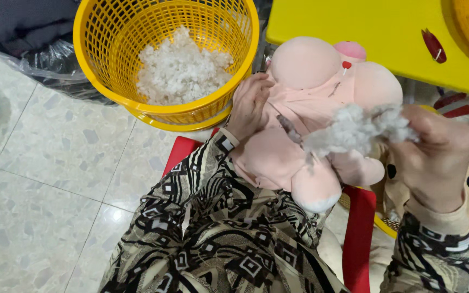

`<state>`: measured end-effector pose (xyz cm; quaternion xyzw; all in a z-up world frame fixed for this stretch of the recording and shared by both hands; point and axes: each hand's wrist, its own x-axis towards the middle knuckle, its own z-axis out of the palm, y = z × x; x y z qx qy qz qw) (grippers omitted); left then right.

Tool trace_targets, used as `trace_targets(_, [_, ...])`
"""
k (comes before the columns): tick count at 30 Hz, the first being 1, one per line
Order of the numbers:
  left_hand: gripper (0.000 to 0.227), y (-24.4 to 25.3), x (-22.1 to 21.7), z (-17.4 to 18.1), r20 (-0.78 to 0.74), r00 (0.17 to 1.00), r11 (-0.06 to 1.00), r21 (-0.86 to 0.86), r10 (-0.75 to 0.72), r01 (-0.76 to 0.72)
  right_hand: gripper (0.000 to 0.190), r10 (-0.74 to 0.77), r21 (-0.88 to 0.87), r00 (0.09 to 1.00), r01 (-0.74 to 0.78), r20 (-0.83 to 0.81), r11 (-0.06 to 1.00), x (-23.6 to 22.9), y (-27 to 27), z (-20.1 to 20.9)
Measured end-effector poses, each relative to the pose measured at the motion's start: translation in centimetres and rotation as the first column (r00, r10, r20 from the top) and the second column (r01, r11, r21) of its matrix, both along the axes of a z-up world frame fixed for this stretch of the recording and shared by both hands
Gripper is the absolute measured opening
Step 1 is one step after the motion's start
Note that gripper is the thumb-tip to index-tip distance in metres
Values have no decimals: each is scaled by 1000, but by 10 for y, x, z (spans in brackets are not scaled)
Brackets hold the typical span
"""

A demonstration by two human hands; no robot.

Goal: The person repeatedly takes handfuls of white polyester fiberfill from a yellow basket and stuffs them into the opening of a pink plush toy resting on their lap. The person uses both hands to push and pack the filling into the toy's body.

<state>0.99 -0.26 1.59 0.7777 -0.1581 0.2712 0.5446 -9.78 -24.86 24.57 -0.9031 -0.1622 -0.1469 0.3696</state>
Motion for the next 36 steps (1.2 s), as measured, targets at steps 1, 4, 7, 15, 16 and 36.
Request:
trace_targets(1, [23, 0, -4, 4, -2, 998, 997, -51, -66, 65, 18, 10, 28, 1000, -10, -4, 1000, 4, 2, 4])
trace_targets(4, [35, -5, -8, 17, -128, 936, 892, -368, -329, 263, 26, 74, 207, 997, -78, 25, 975, 19, 8, 13])
trace_targets(7, [53, -21, -9, 26, -152, 637, 470, -803, -756, 367, 15, 148, 319, 989, -149, 28, 936, 43, 18, 14])
trace_targets(15, [82, -32, -53, 5, -194, 614, 642, -149, -765, 752, 18, 162, 349, 986, -137, -42, 927, 88, 33, -2])
trace_targets(16, [60, -34, -55, 0, -204, 653, 683, -169, -729, 710, 18, 158, 351, 986, -128, -59, 928, 89, 34, -5])
trace_targets(36, [75, 76, 46, 50, 54, 467, -55, -998, -883, 12, 21, 515, 672, 820, -236, -250, 702, 209, 117, -102])
